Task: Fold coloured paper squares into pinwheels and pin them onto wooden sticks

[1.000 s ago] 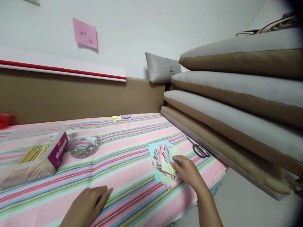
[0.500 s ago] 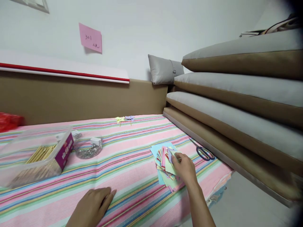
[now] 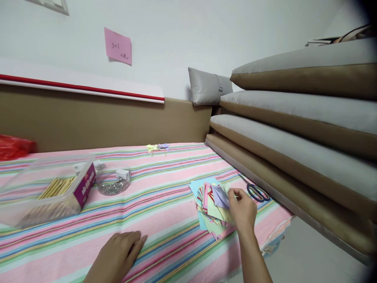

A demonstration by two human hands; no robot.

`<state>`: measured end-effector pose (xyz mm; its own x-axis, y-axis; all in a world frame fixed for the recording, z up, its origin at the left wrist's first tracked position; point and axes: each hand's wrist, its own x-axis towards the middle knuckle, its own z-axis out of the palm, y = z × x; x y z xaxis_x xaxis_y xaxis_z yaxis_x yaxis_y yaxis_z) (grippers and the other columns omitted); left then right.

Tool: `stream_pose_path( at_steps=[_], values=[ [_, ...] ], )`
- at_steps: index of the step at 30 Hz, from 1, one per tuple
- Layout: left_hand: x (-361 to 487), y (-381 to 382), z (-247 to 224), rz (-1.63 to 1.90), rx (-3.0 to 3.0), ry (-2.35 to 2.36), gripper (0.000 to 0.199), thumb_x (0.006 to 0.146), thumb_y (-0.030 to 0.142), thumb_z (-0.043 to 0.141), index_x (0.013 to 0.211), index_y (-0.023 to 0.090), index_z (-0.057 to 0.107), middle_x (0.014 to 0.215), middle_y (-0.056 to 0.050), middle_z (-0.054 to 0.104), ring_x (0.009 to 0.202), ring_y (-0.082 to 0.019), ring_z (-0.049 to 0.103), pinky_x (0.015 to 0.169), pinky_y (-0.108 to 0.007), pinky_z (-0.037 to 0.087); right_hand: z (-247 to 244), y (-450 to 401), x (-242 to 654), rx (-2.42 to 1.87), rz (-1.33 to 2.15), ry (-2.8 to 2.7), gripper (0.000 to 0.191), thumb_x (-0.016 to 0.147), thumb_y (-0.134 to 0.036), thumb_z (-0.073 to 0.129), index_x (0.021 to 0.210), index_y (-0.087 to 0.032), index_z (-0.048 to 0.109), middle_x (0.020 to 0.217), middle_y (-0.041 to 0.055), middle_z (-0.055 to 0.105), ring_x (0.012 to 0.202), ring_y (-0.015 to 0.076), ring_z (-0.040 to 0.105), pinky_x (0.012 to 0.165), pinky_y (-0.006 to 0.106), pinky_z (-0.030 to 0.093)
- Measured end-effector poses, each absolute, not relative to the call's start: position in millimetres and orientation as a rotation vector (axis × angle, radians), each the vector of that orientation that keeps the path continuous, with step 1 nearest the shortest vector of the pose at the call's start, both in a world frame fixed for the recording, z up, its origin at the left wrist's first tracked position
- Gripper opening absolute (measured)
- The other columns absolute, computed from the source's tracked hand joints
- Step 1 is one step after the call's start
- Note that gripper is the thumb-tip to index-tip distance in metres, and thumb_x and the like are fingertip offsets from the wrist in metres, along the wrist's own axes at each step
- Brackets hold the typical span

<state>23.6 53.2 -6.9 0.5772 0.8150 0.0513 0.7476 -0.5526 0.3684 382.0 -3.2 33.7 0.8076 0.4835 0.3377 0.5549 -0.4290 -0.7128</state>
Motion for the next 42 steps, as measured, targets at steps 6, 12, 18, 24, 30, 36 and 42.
stream_pose_path(
  at_steps=[6,12,18,24,30,36,42],
  values=[
    [23,53,-8,0.301,2.519,1.271,0.047,0.104,0.043,0.029,0.073,0.023,0.058,0.074,-0.002,0.067,0.075,-0.024,0.062,0.074,-0.035,0.036,27,-7,400,-1.841,0.013,-0.58,0.037,0.082,-0.049,0.056,0.091,-0.018,0.072,0.093,0.0097,0.076,0.081,0.0254,0.068,0.07,0.03,0.049],
    [23,54,-12,0.313,2.507,1.269,0.047,0.104,0.043,0.029,0.073,0.023,0.059,0.072,-0.002,0.066,0.073,-0.024,0.062,0.072,-0.035,0.035,28,-16,403,-1.694,0.041,-0.456,0.038,0.079,-0.049,0.063,0.093,-0.015,0.073,0.092,0.0102,0.075,0.08,0.025,0.067,0.067,0.03,0.049],
    [21,54,-13,0.414,2.479,1.243,0.042,0.1,0.043,0.039,0.07,0.024,0.061,0.07,-0.003,0.067,0.071,-0.025,0.063,0.07,-0.033,0.037,43,-30,392,-1.539,0.049,-0.415,0.036,0.076,-0.05,0.07,0.091,-0.017,0.072,0.092,0.0062,0.072,0.083,0.022,0.063,0.071,0.03,0.049],
    [26,53,0,0.535,2.316,1.249,0.039,0.099,0.047,0.04,0.073,0.024,0.057,0.07,-0.003,0.064,0.069,-0.023,0.06,0.065,-0.031,0.037,70,-19,344,-1.054,0.492,-0.443,0.035,0.072,-0.049,0.078,0.089,-0.021,0.066,0.085,-0.0019,0.068,0.076,0.0144,0.063,0.065,0.025,0.054],
    [35,47,19,0.822,1.71,1.02,0.037,0.095,0.056,0.047,0.104,0.025,0.067,0.106,-0.006,0.071,0.097,-0.025,0.063,0.087,-0.032,0.046,72,12,264,-0.749,1.039,-0.552,0.028,0.074,-0.037,0.083,0.09,-0.021,0.066,0.084,-0.0034,0.067,0.074,0.0099,0.063,0.067,0.019,0.054],
    [34,42,25,0.914,1.086,0.702,0.054,0.094,0.062,0.044,0.117,0.019,0.068,0.106,-0.011,0.073,0.1,-0.028,0.065,0.094,-0.039,0.048,52,32,205,-0.84,1.227,-0.748,0.027,0.081,-0.042,0.076,0.09,-0.019,0.066,0.082,-0.0006,0.068,0.071,0.0108,0.061,0.063,0.02,0.051],
    [25,45,33,1.008,1.067,0.885,0.032,0.089,0.047,0.065,0.09,0.015,0.07,0.075,-0.005,0.07,0.072,-0.019,0.062,0.071,-0.028,0.047,29,46,179,-1.038,1.112,-0.925,0.034,0.084,-0.046,0.07,0.103,-0.02,0.06,0.078,-0.0002,0.065,0.07,0.0151,0.064,0.061,0.024,0.053]
  ],
)
